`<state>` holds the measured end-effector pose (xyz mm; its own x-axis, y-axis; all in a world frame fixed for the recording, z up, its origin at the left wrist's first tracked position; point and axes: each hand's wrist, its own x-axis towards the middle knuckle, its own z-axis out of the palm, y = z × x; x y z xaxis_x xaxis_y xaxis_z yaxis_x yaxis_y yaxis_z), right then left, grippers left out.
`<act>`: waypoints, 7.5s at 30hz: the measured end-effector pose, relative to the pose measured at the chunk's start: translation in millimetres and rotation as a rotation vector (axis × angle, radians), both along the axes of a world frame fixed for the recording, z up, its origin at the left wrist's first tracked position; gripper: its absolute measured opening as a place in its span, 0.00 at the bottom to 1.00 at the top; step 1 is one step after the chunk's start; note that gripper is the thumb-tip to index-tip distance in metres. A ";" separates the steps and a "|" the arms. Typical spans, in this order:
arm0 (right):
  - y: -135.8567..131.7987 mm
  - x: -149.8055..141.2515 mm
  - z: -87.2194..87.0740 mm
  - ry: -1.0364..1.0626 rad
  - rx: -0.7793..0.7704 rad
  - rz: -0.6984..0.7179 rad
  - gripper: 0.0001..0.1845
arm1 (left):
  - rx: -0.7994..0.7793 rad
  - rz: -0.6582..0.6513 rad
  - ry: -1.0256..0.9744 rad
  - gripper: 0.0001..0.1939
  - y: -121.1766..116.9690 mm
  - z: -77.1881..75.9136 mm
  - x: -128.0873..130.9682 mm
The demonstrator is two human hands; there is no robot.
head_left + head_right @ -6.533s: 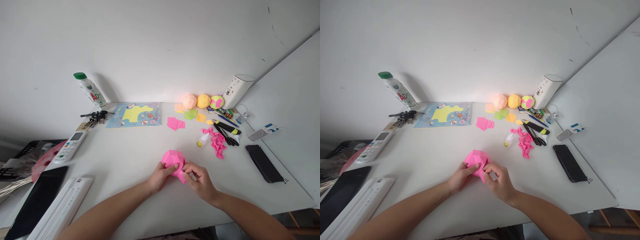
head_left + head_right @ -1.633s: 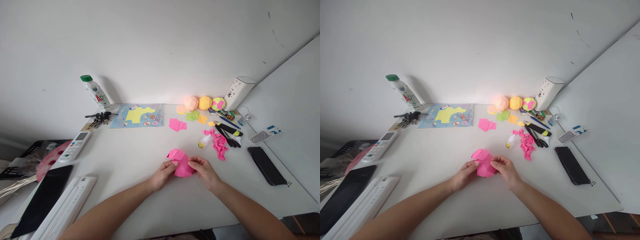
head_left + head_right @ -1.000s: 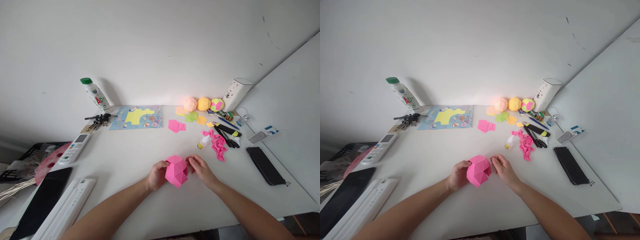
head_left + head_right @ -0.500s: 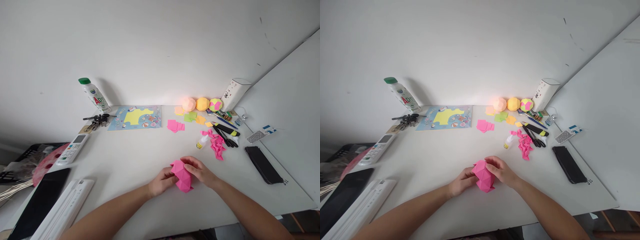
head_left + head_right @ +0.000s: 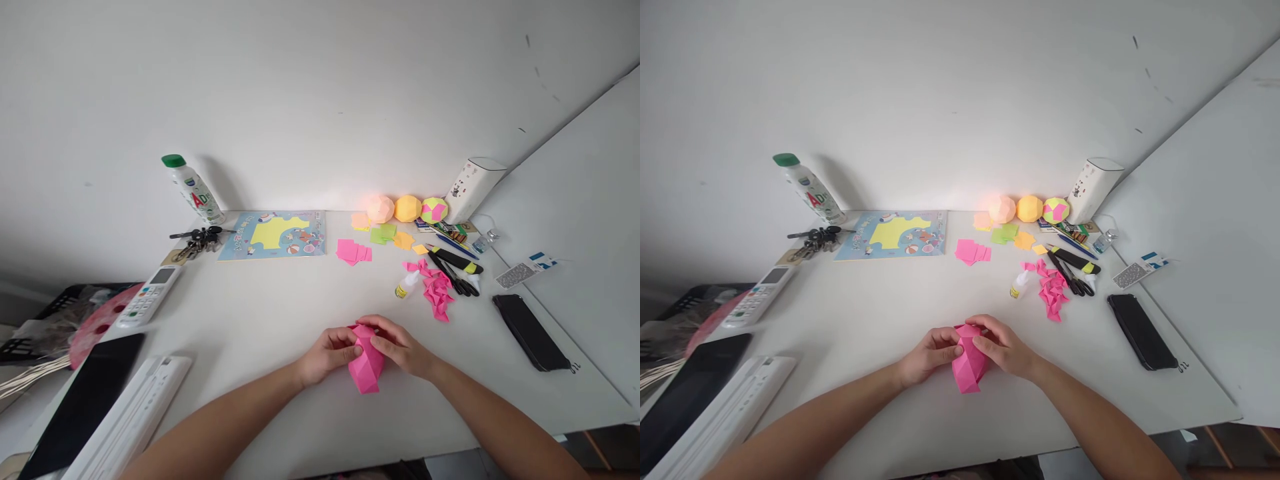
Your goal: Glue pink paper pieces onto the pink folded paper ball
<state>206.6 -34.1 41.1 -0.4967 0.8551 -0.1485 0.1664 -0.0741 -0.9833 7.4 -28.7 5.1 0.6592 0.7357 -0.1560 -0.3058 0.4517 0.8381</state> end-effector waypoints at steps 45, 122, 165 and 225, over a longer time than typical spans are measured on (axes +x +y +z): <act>45.4 50.5 -8.6 -0.475 0.672 -0.472 0.23 | -0.121 0.012 -0.089 0.08 8.7 5.0 1.2; -19.0 10.0 26.1 -0.060 0.583 -0.535 0.07 | -0.108 -0.041 0.025 0.14 6.2 10.7 3.5; 49.9 -25.9 57.9 -0.146 0.708 -0.169 0.07 | -0.181 0.195 -0.126 0.11 36.9 9.5 -13.5; 81.4 16.2 -29.9 0.390 -0.330 -0.109 0.15 | -0.303 0.291 -0.150 0.10 38.2 1.6 -15.0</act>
<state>222.7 47.4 11.1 -0.4792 0.8440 -0.2410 -0.2332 -0.3871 -0.8921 -7.5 9.5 6.7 0.4634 0.8296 -0.3116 -0.5648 0.5474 0.6175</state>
